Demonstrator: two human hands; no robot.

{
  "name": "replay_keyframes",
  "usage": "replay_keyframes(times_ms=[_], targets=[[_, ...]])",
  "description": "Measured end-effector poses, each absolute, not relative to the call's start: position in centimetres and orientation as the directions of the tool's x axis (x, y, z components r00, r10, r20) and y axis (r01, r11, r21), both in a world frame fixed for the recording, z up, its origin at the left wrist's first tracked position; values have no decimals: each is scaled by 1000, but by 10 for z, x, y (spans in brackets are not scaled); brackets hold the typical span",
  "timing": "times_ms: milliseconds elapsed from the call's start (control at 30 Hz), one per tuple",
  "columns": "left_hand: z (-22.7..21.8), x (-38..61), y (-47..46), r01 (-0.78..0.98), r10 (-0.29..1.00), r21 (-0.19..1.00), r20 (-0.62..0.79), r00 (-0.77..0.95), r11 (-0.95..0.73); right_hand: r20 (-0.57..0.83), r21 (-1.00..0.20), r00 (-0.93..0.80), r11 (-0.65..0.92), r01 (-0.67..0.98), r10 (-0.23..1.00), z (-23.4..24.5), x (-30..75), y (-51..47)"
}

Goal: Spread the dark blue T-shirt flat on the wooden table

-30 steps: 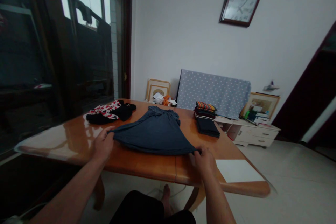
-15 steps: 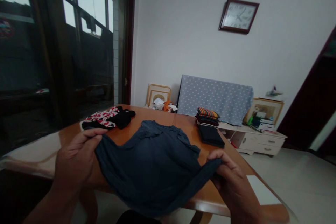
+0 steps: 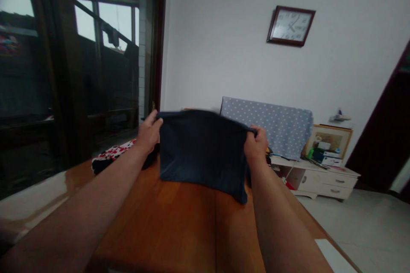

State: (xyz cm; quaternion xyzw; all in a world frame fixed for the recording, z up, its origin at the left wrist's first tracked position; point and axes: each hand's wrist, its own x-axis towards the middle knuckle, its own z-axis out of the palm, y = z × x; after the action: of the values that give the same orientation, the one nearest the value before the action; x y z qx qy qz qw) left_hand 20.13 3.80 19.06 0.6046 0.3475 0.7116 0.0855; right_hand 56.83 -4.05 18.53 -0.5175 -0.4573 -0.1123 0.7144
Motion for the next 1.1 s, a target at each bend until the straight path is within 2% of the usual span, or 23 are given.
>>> replay_keyframes(times_ms=[33,100,133,200,267,467,533,633,700,800,1100], targets=[[213,196,40,282,462,534,840,-285,-797,819,-551,545,511,660,180,205,574,-41],[241,185,29,285,325,410,896,-301,-866,852,-437,523,577,690,19,227,580,-50],[245,182,19,286,281,369,910,-305,-884,852,-411,524,596,690,-19,229,581,-57],[230,179,-4,288,286,375,908,-306,-881,841,-418,541,607,676,-23,215,577,-70],[196,181,-25,309,359,449,882,-307,-838,822,-479,567,594,647,45,184,570,-80],[60,169,-56,443,675,724,675,-298,-528,665,-743,615,460,486,424,50,558,-105],[24,158,-65,552,752,743,595,-284,-380,589,-806,579,361,469,563,9,558,-119],[-10,143,-81,719,831,679,481,-280,-151,463,-851,512,201,485,724,-34,558,-142],[-19,137,-91,789,868,613,413,-277,-41,427,-839,504,120,531,751,-48,560,-155],[-19,135,-101,835,902,550,348,-254,23,455,-770,504,40,637,734,-54,566,-167],[-15,129,-117,844,923,523,255,-289,120,448,-487,447,-207,848,774,-62,581,-194]])
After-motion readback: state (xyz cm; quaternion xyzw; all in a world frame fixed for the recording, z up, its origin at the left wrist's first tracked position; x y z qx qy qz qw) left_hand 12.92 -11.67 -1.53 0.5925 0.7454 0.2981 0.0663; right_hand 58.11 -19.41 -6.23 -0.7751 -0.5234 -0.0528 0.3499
